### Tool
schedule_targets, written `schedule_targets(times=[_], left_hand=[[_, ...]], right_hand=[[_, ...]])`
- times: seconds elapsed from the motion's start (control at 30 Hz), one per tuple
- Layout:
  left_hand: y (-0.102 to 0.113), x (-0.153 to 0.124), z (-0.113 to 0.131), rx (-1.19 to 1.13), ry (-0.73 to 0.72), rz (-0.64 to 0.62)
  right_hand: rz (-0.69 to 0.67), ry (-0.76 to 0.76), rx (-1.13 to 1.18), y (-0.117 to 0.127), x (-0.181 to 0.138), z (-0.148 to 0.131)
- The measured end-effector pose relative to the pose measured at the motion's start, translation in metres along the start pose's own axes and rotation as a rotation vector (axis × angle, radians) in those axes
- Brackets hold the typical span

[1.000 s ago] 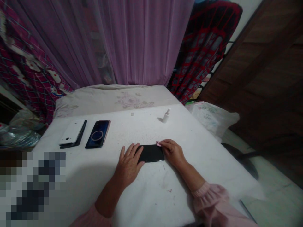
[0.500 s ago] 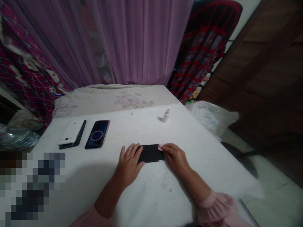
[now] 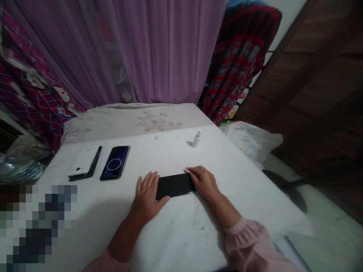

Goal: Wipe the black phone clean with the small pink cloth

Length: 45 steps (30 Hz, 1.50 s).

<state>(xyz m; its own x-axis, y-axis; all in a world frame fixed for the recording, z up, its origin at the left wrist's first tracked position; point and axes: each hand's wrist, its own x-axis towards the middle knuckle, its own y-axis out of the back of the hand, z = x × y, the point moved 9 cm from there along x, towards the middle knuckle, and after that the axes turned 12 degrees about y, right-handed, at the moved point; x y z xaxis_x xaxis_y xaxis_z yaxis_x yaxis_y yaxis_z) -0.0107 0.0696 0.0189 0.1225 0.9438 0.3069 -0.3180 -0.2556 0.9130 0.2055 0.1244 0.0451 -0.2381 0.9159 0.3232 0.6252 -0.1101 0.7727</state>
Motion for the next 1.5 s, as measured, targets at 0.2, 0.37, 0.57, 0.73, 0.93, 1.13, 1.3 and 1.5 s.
schedule_targets(times=[0.2, 0.37, 0.57, 0.73, 0.93, 1.13, 1.3, 1.5], left_hand=[[0.005, 0.0, 0.003, 0.008, 0.018, 0.024], [0.008, -0.001, 0.006, 0.006, 0.036, 0.028], [0.01, 0.004, 0.009, 0.027, 0.162, 0.027], [0.014, -0.005, 0.008, 0.017, 0.173, 0.05], [0.03, -0.026, 0.03, -0.061, -0.022, -0.009], [0.024, -0.01, 0.06, -0.069, -0.186, -0.19], [0.016, 0.002, 0.069, -0.085, -0.239, -0.233], [0.013, 0.0, 0.07, -0.11, -0.209, -0.245]], right_hand=[[0.024, 0.036, -0.077, 0.006, -0.03, -0.011], [0.036, 0.074, -0.018, 0.014, -0.064, -0.019], [0.032, 0.049, 0.023, 0.021, -0.065, -0.016], [0.109, -0.032, -0.06, 0.015, -0.043, -0.008], [0.056, -0.067, -0.167, 0.0, -0.003, -0.003], [-0.102, -0.033, -0.189, -0.015, 0.033, -0.016], [-0.136, -0.002, -0.223, -0.017, 0.025, -0.026], [-0.075, 0.034, -0.128, 0.001, -0.032, -0.018]])
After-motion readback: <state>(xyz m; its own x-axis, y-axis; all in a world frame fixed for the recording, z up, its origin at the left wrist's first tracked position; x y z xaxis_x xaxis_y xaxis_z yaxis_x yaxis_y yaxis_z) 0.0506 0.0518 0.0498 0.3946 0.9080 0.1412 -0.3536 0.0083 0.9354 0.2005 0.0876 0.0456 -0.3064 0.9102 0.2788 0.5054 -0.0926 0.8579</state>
